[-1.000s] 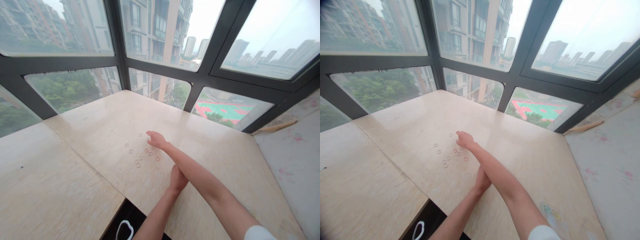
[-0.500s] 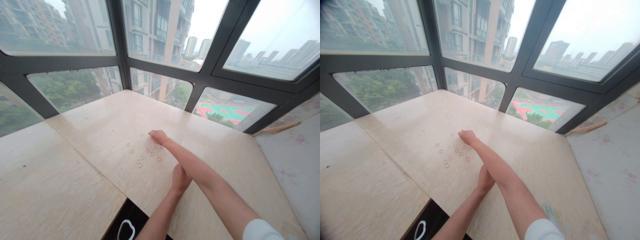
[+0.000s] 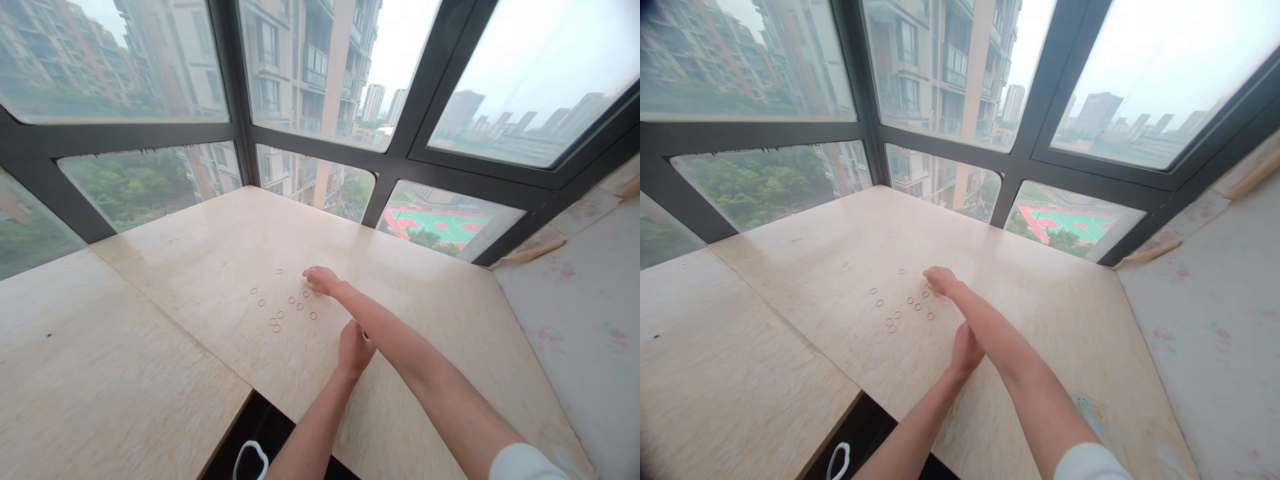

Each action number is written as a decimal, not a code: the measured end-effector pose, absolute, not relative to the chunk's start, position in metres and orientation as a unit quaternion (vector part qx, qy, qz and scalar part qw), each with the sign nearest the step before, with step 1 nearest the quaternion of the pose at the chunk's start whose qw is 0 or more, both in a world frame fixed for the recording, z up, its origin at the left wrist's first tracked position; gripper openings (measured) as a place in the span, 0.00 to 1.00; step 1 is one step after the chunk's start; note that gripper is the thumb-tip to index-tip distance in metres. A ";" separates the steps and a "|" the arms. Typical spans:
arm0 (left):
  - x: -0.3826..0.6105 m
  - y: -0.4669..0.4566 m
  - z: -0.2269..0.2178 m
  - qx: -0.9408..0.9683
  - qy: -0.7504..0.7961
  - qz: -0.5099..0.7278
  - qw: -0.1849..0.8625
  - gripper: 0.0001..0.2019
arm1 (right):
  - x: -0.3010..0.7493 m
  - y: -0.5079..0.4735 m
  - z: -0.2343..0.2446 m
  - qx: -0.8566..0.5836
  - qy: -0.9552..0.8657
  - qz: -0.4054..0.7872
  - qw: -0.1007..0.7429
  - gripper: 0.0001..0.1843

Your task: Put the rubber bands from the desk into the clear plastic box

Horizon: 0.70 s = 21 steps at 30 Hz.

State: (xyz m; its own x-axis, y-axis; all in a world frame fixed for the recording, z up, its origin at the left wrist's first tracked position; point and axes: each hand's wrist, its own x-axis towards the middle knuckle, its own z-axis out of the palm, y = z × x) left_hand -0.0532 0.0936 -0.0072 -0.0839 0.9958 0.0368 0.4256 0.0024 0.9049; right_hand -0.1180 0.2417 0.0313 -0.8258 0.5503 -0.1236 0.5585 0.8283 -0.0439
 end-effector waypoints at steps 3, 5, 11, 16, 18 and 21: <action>-0.052 0.095 -0.007 0.582 0.651 0.396 0.284 0.07 | -0.104 0.240 0.031 0.294 0.953 -0.060 0.043 0.11; -0.051 0.095 -0.007 0.586 0.660 0.398 0.248 0.07 | -0.094 0.239 0.032 0.300 0.951 -0.077 0.027 0.10; -0.050 0.098 -0.012 0.593 0.637 0.433 0.235 0.05 | -0.058 0.235 0.044 0.322 0.934 -0.142 -0.070 0.04; -0.051 0.099 -0.013 0.587 0.622 0.454 0.249 0.05 | -0.004 0.214 0.053 0.357 0.893 -0.212 -0.176 0.16; -0.052 0.099 -0.013 0.584 0.617 0.462 0.256 0.06 | 0.021 0.199 0.055 0.376 0.868 -0.241 -0.216 0.18; -0.053 0.100 -0.013 0.586 0.608 0.470 0.256 0.06 | 0.059 0.173 0.059 0.404 0.830 -0.280 -0.265 0.17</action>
